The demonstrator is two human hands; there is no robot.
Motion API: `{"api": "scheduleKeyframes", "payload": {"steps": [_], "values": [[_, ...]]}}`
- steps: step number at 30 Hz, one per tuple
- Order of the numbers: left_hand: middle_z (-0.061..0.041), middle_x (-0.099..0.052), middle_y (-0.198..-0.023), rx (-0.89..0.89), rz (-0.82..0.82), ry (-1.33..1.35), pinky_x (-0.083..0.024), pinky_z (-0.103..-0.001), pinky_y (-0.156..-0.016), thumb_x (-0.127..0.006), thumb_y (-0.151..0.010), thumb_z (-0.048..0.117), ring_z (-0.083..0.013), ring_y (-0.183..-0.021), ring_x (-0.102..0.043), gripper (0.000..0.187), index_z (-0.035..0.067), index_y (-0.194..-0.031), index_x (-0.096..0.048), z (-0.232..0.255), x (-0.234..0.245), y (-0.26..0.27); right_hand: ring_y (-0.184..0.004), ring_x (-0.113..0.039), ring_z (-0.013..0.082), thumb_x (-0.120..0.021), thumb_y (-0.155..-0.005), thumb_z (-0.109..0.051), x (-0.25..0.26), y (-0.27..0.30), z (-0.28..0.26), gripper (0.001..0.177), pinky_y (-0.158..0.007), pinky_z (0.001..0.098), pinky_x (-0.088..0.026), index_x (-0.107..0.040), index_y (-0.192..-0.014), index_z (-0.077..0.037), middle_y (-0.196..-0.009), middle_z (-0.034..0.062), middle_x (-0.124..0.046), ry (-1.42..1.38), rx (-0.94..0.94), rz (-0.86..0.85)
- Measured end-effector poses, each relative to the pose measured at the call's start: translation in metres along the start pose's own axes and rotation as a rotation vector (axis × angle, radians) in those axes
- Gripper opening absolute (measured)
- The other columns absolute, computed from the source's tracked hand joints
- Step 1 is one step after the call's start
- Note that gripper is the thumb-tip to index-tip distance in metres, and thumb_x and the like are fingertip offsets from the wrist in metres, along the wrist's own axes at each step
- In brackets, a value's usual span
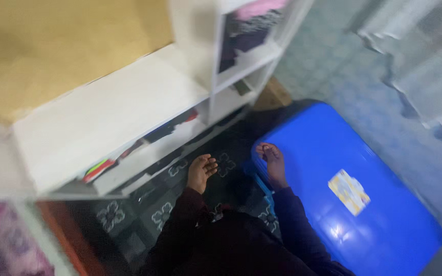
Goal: The person picks up a shirt and a hanger from a blue surface, then uses a broom to sweep the inside of a white closet before wiping the surfaces with a blue cloth and finally organizing a stack of blue hangers.
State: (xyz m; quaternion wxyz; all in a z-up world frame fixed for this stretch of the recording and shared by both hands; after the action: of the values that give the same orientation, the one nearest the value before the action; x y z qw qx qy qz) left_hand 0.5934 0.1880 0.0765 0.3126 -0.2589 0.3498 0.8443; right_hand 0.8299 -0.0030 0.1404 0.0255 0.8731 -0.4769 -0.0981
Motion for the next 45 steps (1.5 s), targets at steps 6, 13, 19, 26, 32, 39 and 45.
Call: {"api": "scheduleKeyframes", "payload": {"steps": [6, 13, 19, 26, 32, 39, 45], "values": [[-0.012, -0.069, -0.109, 0.182, -0.143, -0.220, -0.057, -0.043, -0.088, -0.058, -0.100, 0.026, -0.0247, -0.098, -0.069, 0.031, 0.005, -0.122, -0.063, -0.044, -0.091, -0.039, -0.097, -0.070, 0.0159, -0.056, -0.106, -0.027, 0.096, 0.044, -0.041, 0.031, -0.089, 0.0314, -0.056, -0.067, -0.119, -0.001, -0.108, 0.0095, -0.073, -0.049, 0.058, 0.279], [-0.011, -0.070, -0.109, 0.349, -0.325, -0.306, -0.057, -0.040, -0.083, -0.058, -0.097, 0.024, -0.0248, -0.096, -0.069, 0.031, 0.007, -0.122, -0.061, -0.120, -0.192, -0.076, -0.101, -0.070, 0.0172, -0.057, -0.105, -0.030, 0.209, 0.045, -0.080, 0.033, -0.088, 0.0329, -0.056, -0.065, -0.123, -0.003, -0.110, 0.0097, -0.072, -0.119, 0.149, 0.509], [-0.012, -0.069, -0.109, 0.396, -0.385, -0.385, -0.058, -0.040, -0.082, -0.058, -0.098, 0.022, -0.0249, -0.095, -0.069, 0.029, 0.005, -0.121, -0.062, -0.163, -0.271, -0.102, -0.109, -0.066, 0.0216, -0.063, -0.104, -0.028, 0.329, -0.039, -0.101, 0.031, -0.091, 0.0385, -0.054, -0.059, -0.128, -0.008, -0.121, 0.0073, -0.068, -0.429, 0.316, 0.538], [-0.013, -0.070, -0.107, 0.432, -0.514, -0.432, -0.058, -0.041, -0.080, -0.056, -0.100, 0.022, -0.0256, -0.092, -0.070, 0.029, 0.004, -0.122, -0.062, -0.214, -0.374, -0.133, -0.135, -0.054, 0.0235, -0.049, -0.100, -0.021, 0.447, -0.139, -0.138, 0.036, -0.111, 0.0410, -0.044, -0.059, -0.131, -0.005, -0.136, 0.0068, -0.065, -1.068, 0.392, 0.486], [-0.015, -0.071, -0.115, 0.450, -0.702, -0.500, -0.059, -0.039, -0.086, -0.055, -0.099, 0.024, -0.0249, -0.100, -0.072, 0.031, 0.005, -0.122, -0.061, -0.279, -0.487, -0.162, -0.132, -0.055, 0.0270, -0.048, -0.101, -0.009, 0.423, -0.127, -0.216, 0.042, -0.122, 0.0493, -0.043, -0.053, -0.143, -0.003, -0.129, 0.0082, -0.064, -1.124, 0.769, 0.001], [-0.008, -0.059, -0.123, 0.366, -0.885, -0.071, -0.043, -0.037, -0.105, -0.069, -0.109, 0.024, -0.0191, -0.117, -0.056, 0.033, -0.001, -0.125, -0.056, -0.320, -0.641, -0.176, -0.120, -0.061, 0.0322, -0.051, -0.088, 0.002, 0.396, -0.091, -0.246, 0.054, -0.094, 0.0442, -0.050, -0.053, -0.142, -0.005, -0.133, 0.0161, -0.065, -0.868, 0.624, 0.136], [-0.011, -0.065, -0.128, 0.254, -1.021, -0.017, -0.047, -0.041, -0.109, -0.069, -0.095, 0.025, -0.0235, -0.123, -0.061, 0.044, -0.002, -0.128, -0.058, -0.237, -0.708, -0.094, -0.125, -0.059, 0.0246, -0.059, -0.099, 0.004, 0.474, -0.113, -0.247, 0.043, -0.107, 0.0351, -0.049, -0.052, -0.141, 0.000, -0.136, 0.0154, -0.061, 0.032, 0.578, 0.606]]}}
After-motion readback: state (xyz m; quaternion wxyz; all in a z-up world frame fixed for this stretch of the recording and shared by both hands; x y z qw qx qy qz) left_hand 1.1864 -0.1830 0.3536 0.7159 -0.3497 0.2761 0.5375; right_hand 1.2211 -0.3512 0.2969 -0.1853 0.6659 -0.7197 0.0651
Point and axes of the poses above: each hand's wrist, its own y-axis away from the middle knuckle, its own x-axis out of the back of the hand, z = x × y, the point moved 7 cm from there along -y, towards the middle knuckle
